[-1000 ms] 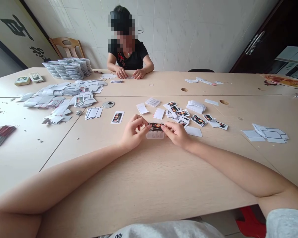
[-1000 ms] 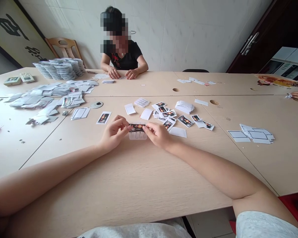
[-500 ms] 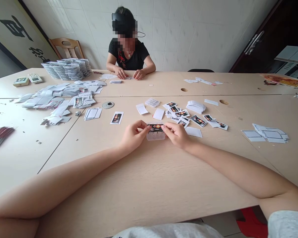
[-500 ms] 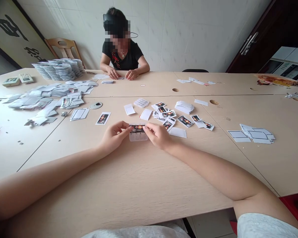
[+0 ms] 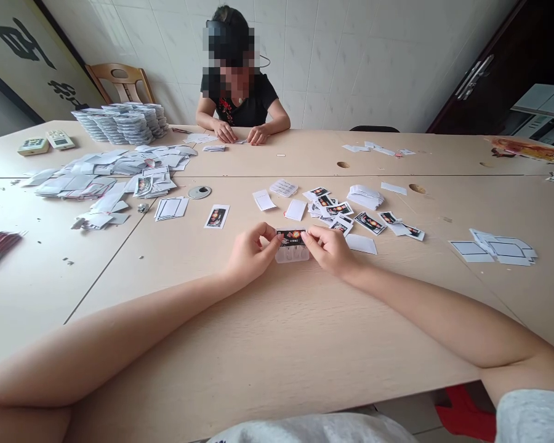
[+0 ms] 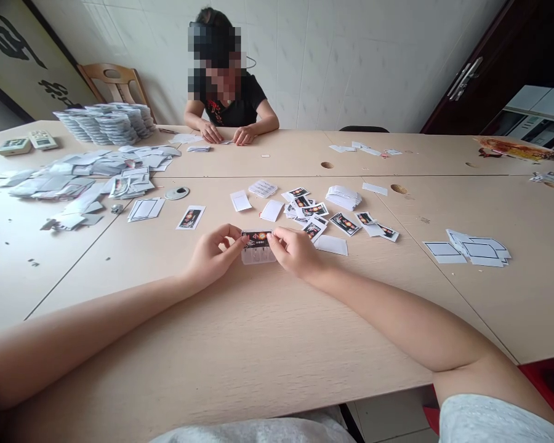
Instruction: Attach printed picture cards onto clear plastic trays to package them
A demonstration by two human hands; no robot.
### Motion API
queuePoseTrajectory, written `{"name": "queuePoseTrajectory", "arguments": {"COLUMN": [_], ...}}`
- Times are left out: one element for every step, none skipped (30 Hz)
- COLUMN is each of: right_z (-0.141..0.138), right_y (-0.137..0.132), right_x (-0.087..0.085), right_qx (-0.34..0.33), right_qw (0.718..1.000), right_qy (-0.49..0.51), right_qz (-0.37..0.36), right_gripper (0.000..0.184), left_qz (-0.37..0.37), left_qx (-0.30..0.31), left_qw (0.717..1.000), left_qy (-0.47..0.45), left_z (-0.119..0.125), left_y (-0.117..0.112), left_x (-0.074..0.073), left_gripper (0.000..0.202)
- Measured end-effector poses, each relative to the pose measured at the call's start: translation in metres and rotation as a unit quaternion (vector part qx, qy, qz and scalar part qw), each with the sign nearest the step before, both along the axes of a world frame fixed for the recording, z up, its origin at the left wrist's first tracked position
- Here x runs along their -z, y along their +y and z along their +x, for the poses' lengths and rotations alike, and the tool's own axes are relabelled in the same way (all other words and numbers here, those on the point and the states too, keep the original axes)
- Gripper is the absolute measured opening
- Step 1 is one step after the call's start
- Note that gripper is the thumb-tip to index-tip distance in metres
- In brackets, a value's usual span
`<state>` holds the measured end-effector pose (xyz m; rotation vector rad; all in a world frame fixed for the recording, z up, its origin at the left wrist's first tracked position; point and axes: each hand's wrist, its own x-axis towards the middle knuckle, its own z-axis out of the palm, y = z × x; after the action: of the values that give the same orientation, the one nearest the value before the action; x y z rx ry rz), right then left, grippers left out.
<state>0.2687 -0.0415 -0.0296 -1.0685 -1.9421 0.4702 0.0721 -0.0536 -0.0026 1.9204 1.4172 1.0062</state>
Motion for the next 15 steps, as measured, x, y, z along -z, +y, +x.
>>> {"name": "queuePoseTrajectory", "arguments": {"right_z": [-0.0001,-0.0002,-0.0004,-0.0005,-0.0006,-0.0006,-0.0007,-0.0007,-0.0007,-0.0007,-0.0007,-0.0008,-0.0008,-0.0009,-0.001], "right_y": [-0.0001,-0.0003,-0.0004,-0.0006,-0.0008,-0.001,-0.0012,-0.0014,-0.0015,-0.0017,-0.0018,-0.0019,-0.0019,-0.002,-0.0021], "right_x": [0.0,0.0,0.0,0.0,0.0,0.0001,0.0002,0.0004,0.0006,0.0008,0.001,0.0011,0.0011,0.001,0.0008], "right_qx": [0.001,0.003,0.004,0.006,0.006,0.006,0.005,0.006,0.006,0.007,0.008,0.01,0.012,0.013,0.014], "right_qw": [1.0,1.0,1.0,1.0,1.0,1.0,1.0,1.0,1.0,1.0,1.0,1.0,1.0,1.0,1.0], "right_qy": [0.0,-0.001,-0.001,-0.001,-0.001,-0.002,-0.002,-0.002,-0.003,-0.004,-0.005,-0.006,-0.008,-0.009,-0.011], "right_qz": [0.001,0.0,-0.002,-0.003,-0.005,-0.007,-0.01,-0.011,-0.011,-0.01,-0.009,-0.008,-0.009,-0.01,-0.012], "right_gripper": [0.037,0.037,0.037,0.037,0.037,0.037,0.037,0.038,0.038,0.038,0.038,0.039,0.039,0.039,0.039], "left_qz": [0.006,0.013,0.021,0.028,0.034,0.039,0.043,0.046,0.048,0.05,0.052,0.053,0.052,0.05,0.046], "left_qx": [0.001,0.0,-0.001,-0.002,-0.003,-0.005,-0.006,-0.007,-0.006,-0.004,-0.003,-0.001,0.0,0.001,0.001], "left_qw": [1.0,1.0,0.999,0.999,0.999,0.998,0.998,0.997,0.997,0.997,0.997,0.997,0.997,0.997,0.997], "left_qy": [0.007,0.016,0.025,0.034,0.042,0.049,0.054,0.057,0.059,0.06,0.061,0.062,0.063,0.064,0.065], "left_z": [0.0002,0.0004,0.0007,0.0009,0.0011,0.0014,0.0016,0.0018,0.002,0.0021,0.0023,0.0024,0.0026,0.0028,0.0031], "left_y": [-0.0001,-0.0001,0.0001,0.0003,0.0006,0.0008,0.0009,0.0009,0.0006,0.0002,-0.0004,-0.0011,-0.0018,-0.0025,-0.003], "left_x": [0.0002,0.0004,0.0005,0.0007,0.0008,0.0009,0.001,0.001,0.001,0.001,0.0008,0.0004,-0.0001,-0.0007,-0.0015], "left_gripper": [0.029,0.029,0.028,0.027,0.026,0.026,0.025,0.025,0.024,0.024,0.024,0.024,0.023,0.023,0.023]}}
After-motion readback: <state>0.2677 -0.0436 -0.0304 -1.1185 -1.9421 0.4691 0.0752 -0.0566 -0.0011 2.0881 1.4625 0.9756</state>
